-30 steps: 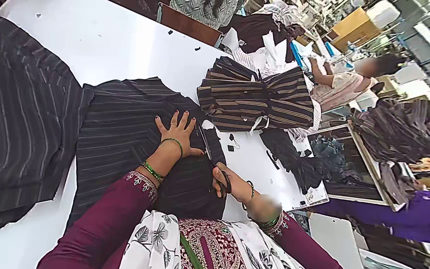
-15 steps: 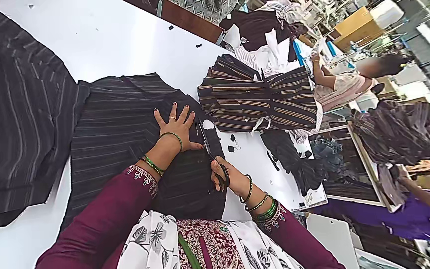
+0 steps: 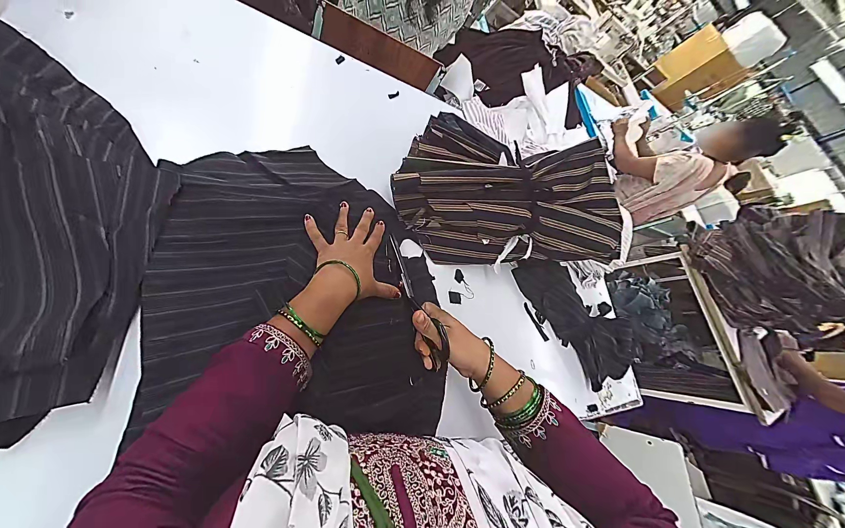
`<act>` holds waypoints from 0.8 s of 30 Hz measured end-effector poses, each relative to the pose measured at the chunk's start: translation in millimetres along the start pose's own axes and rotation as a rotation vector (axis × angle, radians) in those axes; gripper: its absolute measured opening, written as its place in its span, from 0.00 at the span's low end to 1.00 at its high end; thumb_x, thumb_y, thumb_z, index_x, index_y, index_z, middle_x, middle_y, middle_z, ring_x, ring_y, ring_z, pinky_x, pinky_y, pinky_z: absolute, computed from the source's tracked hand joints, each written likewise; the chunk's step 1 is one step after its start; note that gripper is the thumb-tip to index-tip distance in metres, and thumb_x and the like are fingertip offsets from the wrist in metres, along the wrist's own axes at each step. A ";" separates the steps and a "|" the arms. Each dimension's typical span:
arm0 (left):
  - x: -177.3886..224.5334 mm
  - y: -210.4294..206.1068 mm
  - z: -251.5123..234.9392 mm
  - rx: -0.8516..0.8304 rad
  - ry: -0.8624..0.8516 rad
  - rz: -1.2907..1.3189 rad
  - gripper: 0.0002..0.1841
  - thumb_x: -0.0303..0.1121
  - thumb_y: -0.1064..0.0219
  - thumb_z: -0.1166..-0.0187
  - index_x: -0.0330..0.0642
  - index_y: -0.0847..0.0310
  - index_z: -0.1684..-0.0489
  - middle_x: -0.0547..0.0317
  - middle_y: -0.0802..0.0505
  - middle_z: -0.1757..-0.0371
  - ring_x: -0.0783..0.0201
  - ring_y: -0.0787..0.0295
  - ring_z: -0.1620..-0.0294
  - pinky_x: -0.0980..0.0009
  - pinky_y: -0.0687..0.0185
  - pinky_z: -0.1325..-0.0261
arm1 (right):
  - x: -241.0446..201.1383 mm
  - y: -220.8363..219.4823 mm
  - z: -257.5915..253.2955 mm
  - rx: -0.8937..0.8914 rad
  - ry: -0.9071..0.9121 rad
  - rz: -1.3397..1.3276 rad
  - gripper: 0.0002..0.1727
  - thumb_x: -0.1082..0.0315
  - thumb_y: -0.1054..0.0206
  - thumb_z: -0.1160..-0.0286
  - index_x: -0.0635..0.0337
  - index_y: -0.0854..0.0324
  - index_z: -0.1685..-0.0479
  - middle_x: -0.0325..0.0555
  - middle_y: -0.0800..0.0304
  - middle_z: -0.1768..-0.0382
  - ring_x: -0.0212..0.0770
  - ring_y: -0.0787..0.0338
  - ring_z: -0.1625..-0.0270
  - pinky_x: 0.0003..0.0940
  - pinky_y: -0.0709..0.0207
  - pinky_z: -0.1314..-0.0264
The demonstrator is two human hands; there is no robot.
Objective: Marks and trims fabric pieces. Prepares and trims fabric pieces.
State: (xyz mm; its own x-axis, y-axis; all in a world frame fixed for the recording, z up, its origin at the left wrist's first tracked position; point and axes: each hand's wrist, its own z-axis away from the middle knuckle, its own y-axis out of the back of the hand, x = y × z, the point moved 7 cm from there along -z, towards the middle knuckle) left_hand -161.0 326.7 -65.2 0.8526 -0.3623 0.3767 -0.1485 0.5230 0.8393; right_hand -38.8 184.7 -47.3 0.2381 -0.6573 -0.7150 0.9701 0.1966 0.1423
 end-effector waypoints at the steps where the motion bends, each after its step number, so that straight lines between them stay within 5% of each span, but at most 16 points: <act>1: 0.1 -0.2 -0.2 0.000 0.001 -0.002 0.70 0.81 0.27 0.51 0.60 0.61 0.02 0.62 0.62 0.01 0.39 0.85 0.04 0.15 0.90 0.24 | -0.1 0.6 -1.5 -0.011 -0.002 0.005 0.16 0.52 0.50 0.09 0.56 0.38 0.53 0.32 0.27 0.83 0.27 0.22 0.84 0.20 0.23 0.77; 20: -0.5 0.8 0.1 0.014 0.017 -0.007 0.68 0.83 0.32 0.48 0.62 0.60 0.02 0.62 0.62 0.01 0.38 0.85 0.04 0.15 0.89 0.23 | -9.4 14.3 -4.1 0.073 0.064 -0.047 0.12 0.57 0.46 0.09 0.56 0.36 0.56 0.31 0.28 0.86 0.25 0.24 0.87 0.17 0.26 0.81; 22: -1.5 0.4 -0.2 0.020 0.012 -0.022 0.68 0.84 0.34 0.48 0.61 0.59 0.02 0.62 0.61 0.01 0.38 0.84 0.04 0.15 0.89 0.23 | -0.2 16.9 5.0 0.080 0.158 -0.114 0.16 0.52 0.42 0.13 0.55 0.35 0.57 0.28 0.26 0.86 0.24 0.23 0.87 0.17 0.26 0.82; 24: -2.5 0.8 -1.1 0.032 0.005 -0.041 0.67 0.84 0.35 0.47 0.60 0.59 0.02 0.62 0.61 0.01 0.38 0.83 0.03 0.15 0.89 0.23 | 14.2 18.3 17.5 0.059 0.234 -0.171 0.29 0.36 0.34 0.25 0.53 0.33 0.56 0.26 0.25 0.85 0.24 0.22 0.86 0.17 0.25 0.81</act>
State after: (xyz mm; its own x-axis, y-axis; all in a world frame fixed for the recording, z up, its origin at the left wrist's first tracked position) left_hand -162.7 329.0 -65.9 0.8608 -0.3789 0.3397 -0.1293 0.4829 0.8661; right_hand -16.8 166.2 -42.8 0.0602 -0.4901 -0.8696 0.9979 0.0505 0.0406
